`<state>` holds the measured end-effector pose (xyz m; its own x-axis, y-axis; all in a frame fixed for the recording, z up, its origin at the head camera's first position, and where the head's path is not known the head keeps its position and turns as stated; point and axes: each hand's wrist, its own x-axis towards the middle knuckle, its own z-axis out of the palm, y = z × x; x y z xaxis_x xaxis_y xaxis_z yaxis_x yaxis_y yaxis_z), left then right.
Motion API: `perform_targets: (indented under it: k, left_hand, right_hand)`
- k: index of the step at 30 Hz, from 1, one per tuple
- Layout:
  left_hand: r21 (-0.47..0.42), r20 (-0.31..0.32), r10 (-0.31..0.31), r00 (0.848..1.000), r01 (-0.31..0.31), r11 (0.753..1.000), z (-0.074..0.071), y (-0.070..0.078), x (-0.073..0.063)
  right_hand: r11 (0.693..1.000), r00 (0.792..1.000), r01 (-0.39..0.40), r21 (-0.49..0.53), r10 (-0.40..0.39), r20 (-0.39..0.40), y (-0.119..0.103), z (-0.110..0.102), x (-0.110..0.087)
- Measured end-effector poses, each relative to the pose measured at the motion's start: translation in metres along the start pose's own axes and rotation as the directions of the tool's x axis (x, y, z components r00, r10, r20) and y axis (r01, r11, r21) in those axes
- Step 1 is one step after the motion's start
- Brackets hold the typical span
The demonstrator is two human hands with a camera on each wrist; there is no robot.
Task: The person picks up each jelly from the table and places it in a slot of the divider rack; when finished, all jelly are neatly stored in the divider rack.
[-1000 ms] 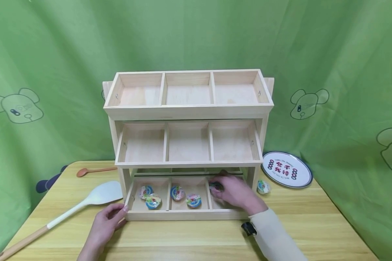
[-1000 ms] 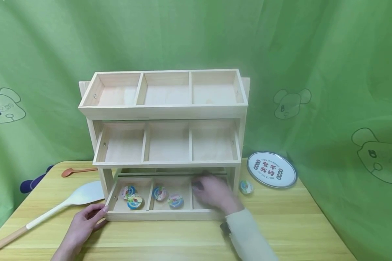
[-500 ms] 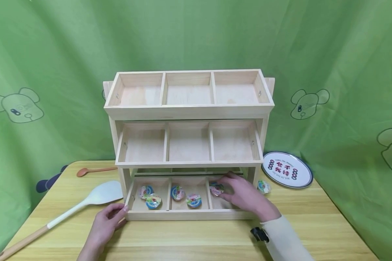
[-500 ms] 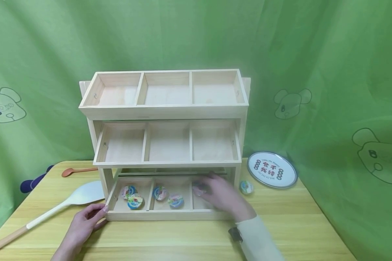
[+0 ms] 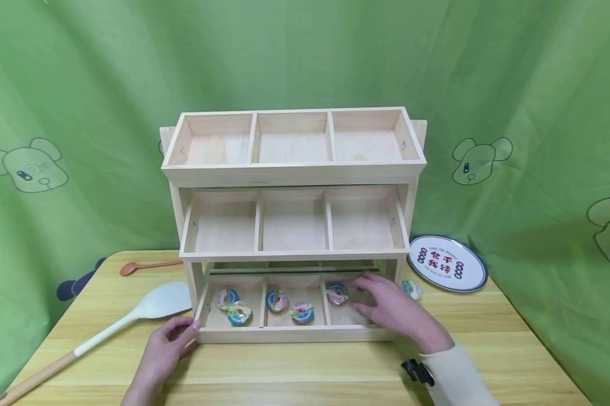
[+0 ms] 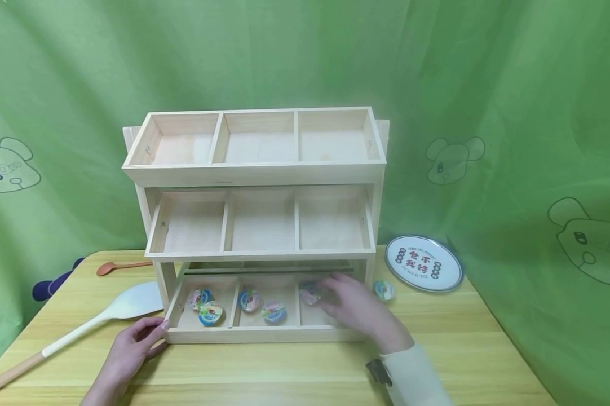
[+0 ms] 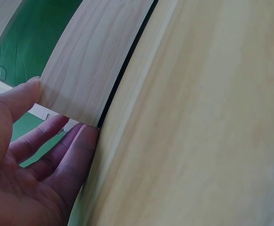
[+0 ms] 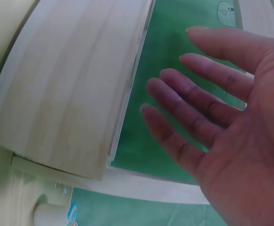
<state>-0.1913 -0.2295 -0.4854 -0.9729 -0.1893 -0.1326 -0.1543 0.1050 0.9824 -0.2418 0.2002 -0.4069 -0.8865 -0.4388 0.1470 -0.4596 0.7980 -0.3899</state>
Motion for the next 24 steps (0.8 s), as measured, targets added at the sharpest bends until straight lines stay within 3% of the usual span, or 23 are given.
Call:
perform_targets:
  k: [10,24]
  left_hand:
    - [-0.005,0.000,0.007,1.000,-0.007,1.000,0.001,-0.001,0.001]
    - [0.009,0.001,0.021,1.000,-0.021,1.000,0.000,0.000,0.001]
  right_hand:
    - [1.000,1.000,0.014,0.005,-0.014,-0.009,0.002,-0.010,-0.015]
    - [0.988,0.999,0.015,0.155,-0.010,-0.033,0.018,-0.026,-0.034]
